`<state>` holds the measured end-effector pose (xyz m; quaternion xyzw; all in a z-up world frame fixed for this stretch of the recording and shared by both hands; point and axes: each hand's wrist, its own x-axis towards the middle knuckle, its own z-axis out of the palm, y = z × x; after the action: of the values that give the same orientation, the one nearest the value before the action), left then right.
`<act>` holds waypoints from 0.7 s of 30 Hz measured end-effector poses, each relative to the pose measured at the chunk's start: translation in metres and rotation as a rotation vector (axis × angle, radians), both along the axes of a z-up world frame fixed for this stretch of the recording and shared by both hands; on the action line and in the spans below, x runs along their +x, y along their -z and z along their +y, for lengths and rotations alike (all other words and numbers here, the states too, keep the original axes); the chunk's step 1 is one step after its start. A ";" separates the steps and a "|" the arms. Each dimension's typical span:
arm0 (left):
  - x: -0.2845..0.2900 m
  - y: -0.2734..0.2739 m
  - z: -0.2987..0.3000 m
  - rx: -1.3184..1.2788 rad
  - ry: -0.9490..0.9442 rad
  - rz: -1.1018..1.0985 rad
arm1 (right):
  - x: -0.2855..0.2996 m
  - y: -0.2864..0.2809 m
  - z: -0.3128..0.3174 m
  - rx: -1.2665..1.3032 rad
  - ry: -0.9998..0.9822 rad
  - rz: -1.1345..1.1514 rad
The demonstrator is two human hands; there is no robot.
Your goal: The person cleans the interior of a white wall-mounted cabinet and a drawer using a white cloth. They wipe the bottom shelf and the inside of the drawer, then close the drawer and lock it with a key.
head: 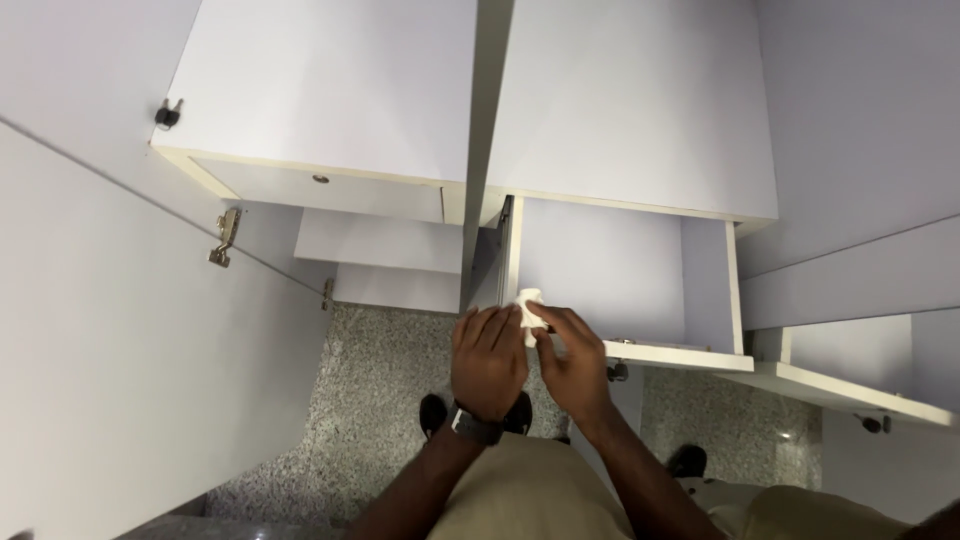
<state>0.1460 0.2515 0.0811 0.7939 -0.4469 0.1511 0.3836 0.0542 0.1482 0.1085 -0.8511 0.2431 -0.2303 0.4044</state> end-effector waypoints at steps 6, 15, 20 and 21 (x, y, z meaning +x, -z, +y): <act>-0.018 0.013 0.008 0.021 0.093 0.238 | -0.040 -0.006 -0.015 0.049 -0.043 -0.058; -0.021 0.039 0.032 0.243 0.109 0.324 | -0.134 0.030 -0.041 0.097 0.642 0.043; -0.026 0.019 0.028 0.115 0.126 0.248 | -0.151 0.048 -0.053 -0.373 0.588 0.291; -0.026 0.015 0.025 0.057 0.113 0.212 | -0.150 0.049 -0.055 -0.464 0.553 0.415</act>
<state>0.1199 0.2769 0.0659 0.7895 -0.4521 0.0314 0.4138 -0.0961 0.0934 0.0592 -0.8506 0.4807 -0.2023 0.0672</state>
